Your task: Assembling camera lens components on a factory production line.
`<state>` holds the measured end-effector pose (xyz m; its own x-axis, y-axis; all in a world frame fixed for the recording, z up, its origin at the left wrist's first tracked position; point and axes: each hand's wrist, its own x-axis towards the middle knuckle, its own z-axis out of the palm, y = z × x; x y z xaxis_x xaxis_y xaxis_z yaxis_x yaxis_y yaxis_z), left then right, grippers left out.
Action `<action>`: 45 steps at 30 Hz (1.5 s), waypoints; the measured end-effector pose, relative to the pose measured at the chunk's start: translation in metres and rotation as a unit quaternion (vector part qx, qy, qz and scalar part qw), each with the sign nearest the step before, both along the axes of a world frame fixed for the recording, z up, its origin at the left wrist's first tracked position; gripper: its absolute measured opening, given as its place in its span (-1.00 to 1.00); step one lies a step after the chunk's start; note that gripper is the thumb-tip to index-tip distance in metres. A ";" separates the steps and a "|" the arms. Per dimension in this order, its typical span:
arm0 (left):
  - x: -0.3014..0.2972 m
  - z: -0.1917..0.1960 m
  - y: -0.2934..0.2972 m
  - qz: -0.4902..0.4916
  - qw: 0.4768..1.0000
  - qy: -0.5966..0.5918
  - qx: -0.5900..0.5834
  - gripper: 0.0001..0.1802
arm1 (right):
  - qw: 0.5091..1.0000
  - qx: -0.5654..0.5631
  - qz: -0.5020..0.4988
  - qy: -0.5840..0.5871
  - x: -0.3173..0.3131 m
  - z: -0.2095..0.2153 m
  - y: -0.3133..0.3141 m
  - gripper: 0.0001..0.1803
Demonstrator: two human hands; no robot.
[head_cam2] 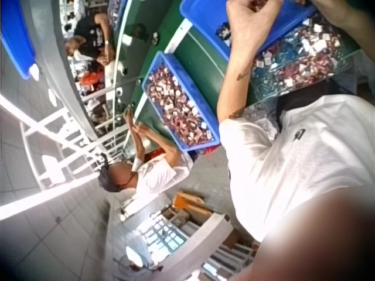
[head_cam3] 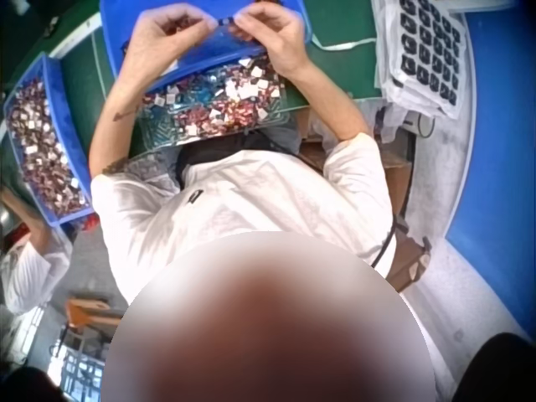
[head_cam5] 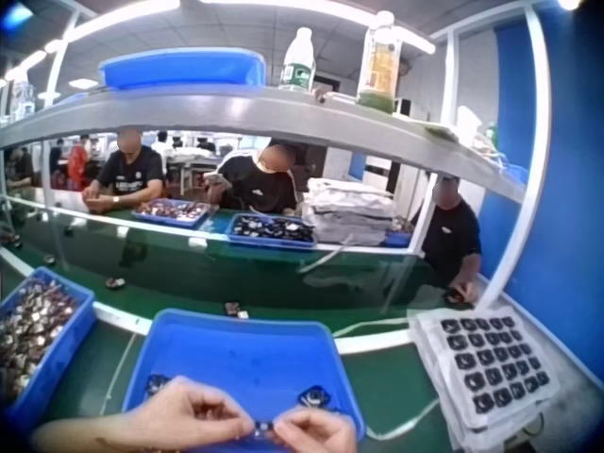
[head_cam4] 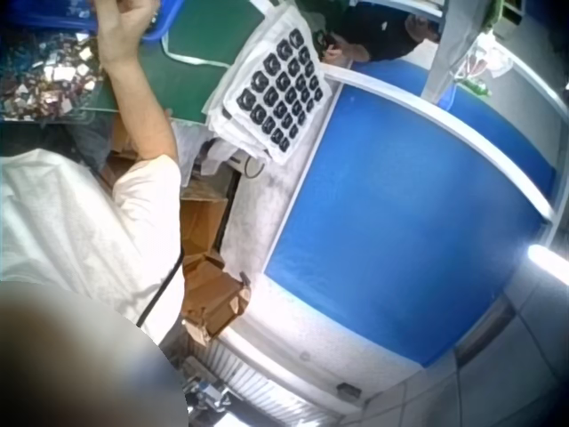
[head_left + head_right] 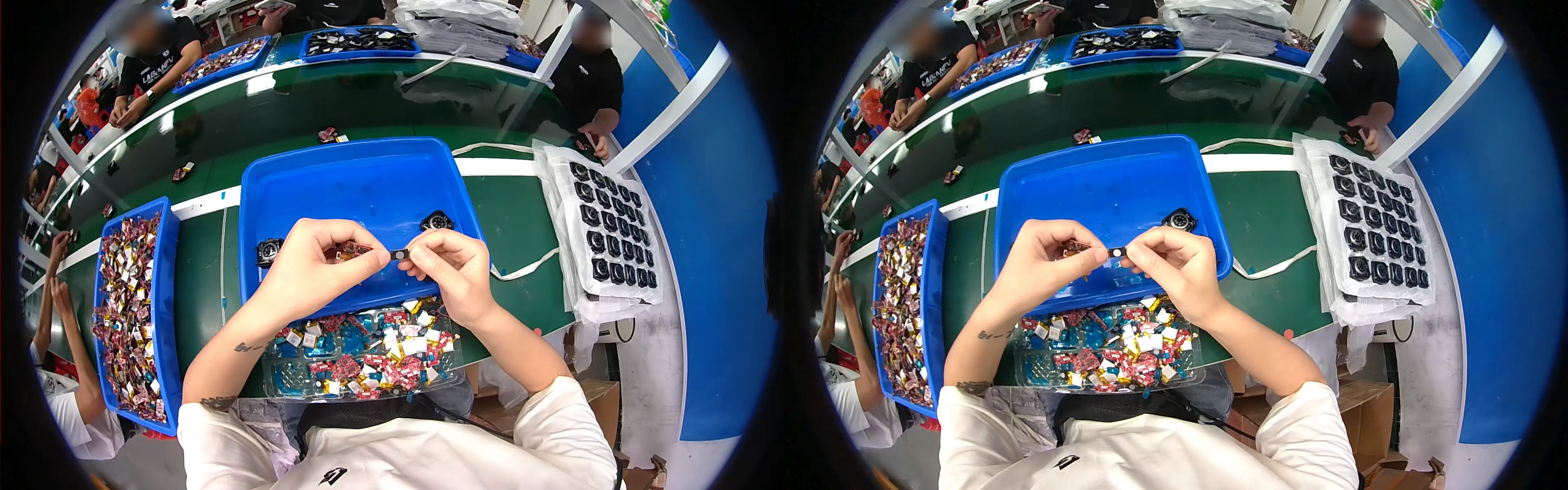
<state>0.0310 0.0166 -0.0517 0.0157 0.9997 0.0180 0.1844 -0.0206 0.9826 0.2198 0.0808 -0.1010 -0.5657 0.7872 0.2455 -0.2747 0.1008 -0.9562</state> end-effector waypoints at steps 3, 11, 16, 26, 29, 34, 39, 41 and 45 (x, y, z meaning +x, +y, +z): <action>-0.001 -0.003 0.001 0.004 1.000 0.015 0.004 -0.87 | 0.999 0.002 0.026 0.025 -0.001 -0.001 -0.001 -0.86; 0.002 0.000 0.000 -0.018 0.999 0.020 -0.018 -0.87 | 0.999 0.021 0.046 0.015 -0.001 -0.006 0.000 -0.89; -0.022 0.029 -0.009 -0.027 0.999 -0.010 0.038 -0.92 | 1.000 -0.008 0.021 0.001 -0.007 0.000 -0.001 -0.93; -0.061 0.063 -0.036 0.071 0.982 -0.049 0.171 -0.85 | 0.854 0.456 0.111 -0.226 -0.028 0.023 -0.019 -0.70; -0.063 0.068 -0.042 0.073 0.980 -0.052 0.179 -0.85 | 0.802 0.519 0.130 -0.268 -0.049 0.037 -0.013 -0.62; -0.062 0.069 -0.044 0.061 0.982 -0.048 0.174 -0.85 | 0.751 0.572 0.146 -0.295 -0.109 0.041 -0.018 -0.63; -0.064 0.071 -0.047 0.059 0.981 -0.073 0.168 -0.87 | 0.742 0.572 0.191 -0.295 -0.126 0.027 -0.008 -0.74; -0.063 0.075 -0.048 0.070 0.982 -0.054 0.164 -0.88 | 0.797 0.464 0.249 -0.296 -0.122 0.034 -0.003 -0.75; -0.062 0.068 -0.040 0.072 0.976 -0.052 0.201 -0.93 | 0.931 0.181 0.266 -0.171 -0.107 0.038 0.009 -0.74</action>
<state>-0.0308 -0.0238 0.0160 -0.1476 0.9034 0.4026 0.1129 -0.3890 0.9143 0.1131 0.0895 -0.0635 -0.9460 0.2731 0.1749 -0.0646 0.3699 -0.9268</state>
